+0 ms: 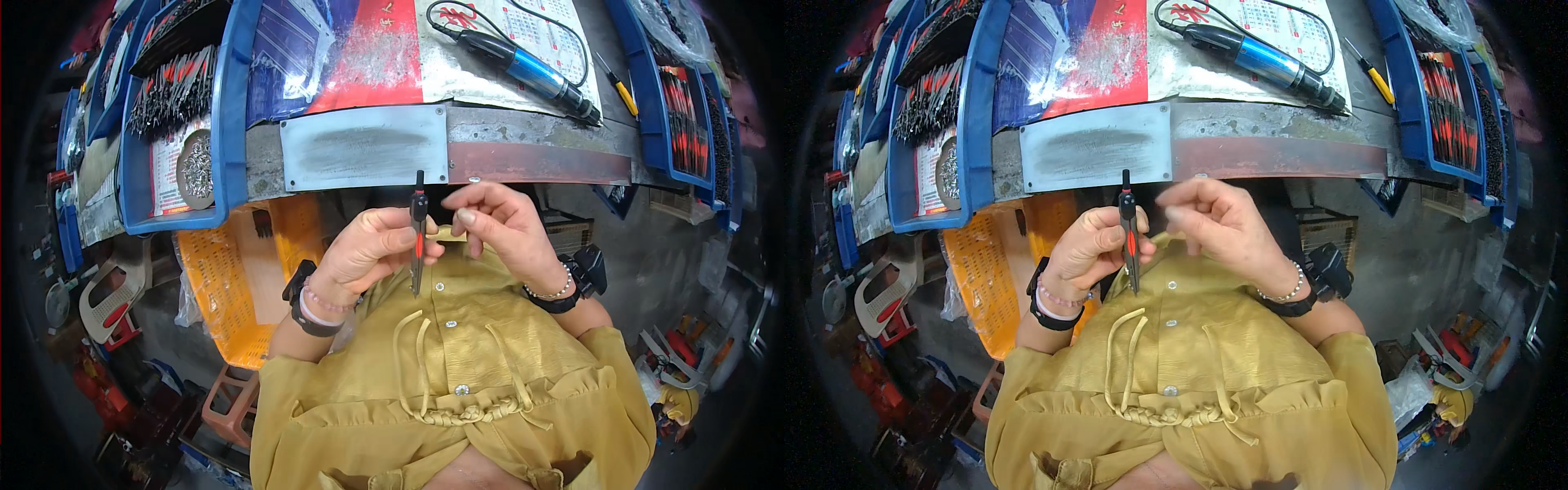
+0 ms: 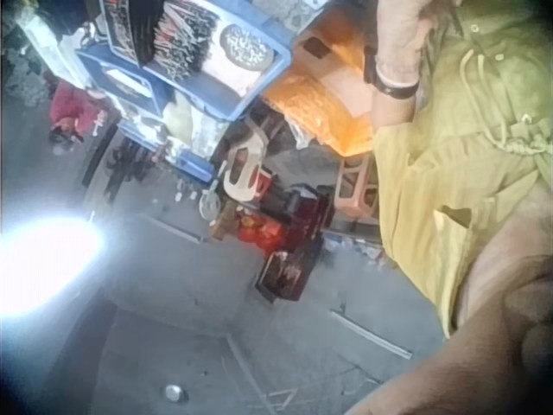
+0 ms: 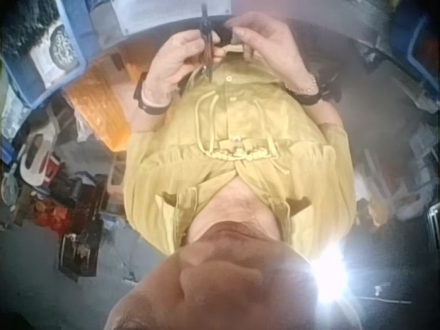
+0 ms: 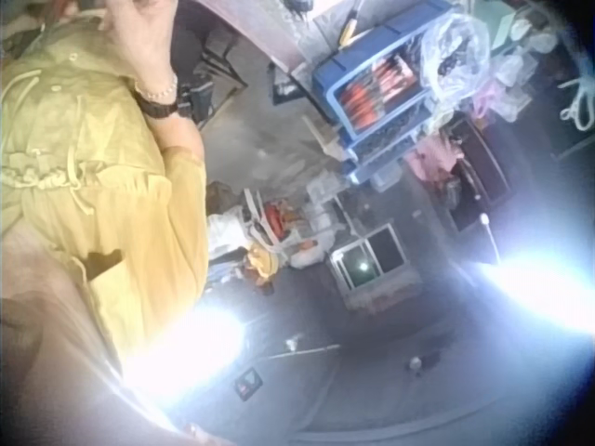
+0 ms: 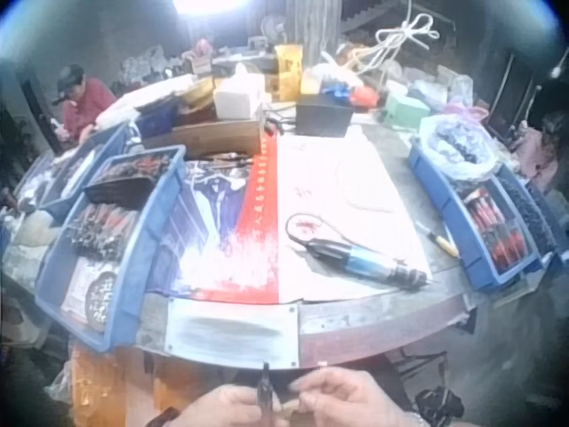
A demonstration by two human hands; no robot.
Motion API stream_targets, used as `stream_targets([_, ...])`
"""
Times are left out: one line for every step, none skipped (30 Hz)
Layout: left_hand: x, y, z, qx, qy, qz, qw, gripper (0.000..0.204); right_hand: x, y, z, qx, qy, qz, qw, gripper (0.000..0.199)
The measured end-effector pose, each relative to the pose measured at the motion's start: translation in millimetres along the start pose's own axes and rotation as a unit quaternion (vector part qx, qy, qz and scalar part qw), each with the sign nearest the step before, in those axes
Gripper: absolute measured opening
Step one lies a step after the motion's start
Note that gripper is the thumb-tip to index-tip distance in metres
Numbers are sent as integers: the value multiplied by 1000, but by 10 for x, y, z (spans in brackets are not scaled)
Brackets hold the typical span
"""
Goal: The person repeatedly picks small black key blanks from a yellow basket, uses a rotary tool to grind the tip, and then uses a screwdriver to adjust a small metal piece on the blank. The person places the finished blanks back into the basket and repeats the process.
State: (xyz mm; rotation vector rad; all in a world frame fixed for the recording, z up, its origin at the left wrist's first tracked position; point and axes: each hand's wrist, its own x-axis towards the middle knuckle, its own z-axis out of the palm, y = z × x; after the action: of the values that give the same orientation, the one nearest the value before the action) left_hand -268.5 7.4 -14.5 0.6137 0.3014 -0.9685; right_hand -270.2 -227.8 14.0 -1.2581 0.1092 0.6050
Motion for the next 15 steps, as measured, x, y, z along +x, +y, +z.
stream_targets([-26,9,24,-3,-2,3,1000,30,24,-22,9,-7,1,-10,1000,21])
stream_targets([-50,16,50,-5,-2,7,1000,28,51,-42,21,-13,2,-23,1000,23])
stream_targets([-75,15,80,-7,-2,15,1000,27,71,-59,40,9,-7,-29,999,24])
stream_targets([-94,5,115,24,8,31,999,25,95,-73,59,7,-10,-28,1000,24])
stream_targets([-102,-18,155,57,18,50,997,24,116,-83,76,5,-15,-33,999,24])
stream_targets([-108,-46,196,95,39,63,993,23,136,-93,88,4,-18,-38,999,24])
stream_targets([-105,-91,247,168,57,137,975,20,147,-93,105,11,-28,-42,999,21])
stream_targets([-122,-112,282,264,87,187,942,21,163,-94,110,-7,-33,-42,999,19])
stream_targets([-138,-132,316,356,118,234,897,22,176,-83,121,-25,-45,-44,998,19])
stream_targets([-158,-140,342,445,147,272,840,22,187,-72,124,-44,-59,-39,997,18])
stream_targets([-186,-140,361,517,175,290,786,25,190,-53,135,-37,-54,-47,997,17])
stream_targets([-187,-150,384,539,189,300,764,25,190,-34,148,-30,-48,-48,997,17])
stream_targets([-183,-163,405,561,204,314,739,26,187,-16,164,-26,-43,-51,997,17])
stream_targets([-154,-182,427,576,216,336,713,26,178,-6,172,-19,-26,-57,998,17])
stream_targets([-111,-203,446,583,218,347,701,27,178,-15,159,-45,-32,-93,994,16])
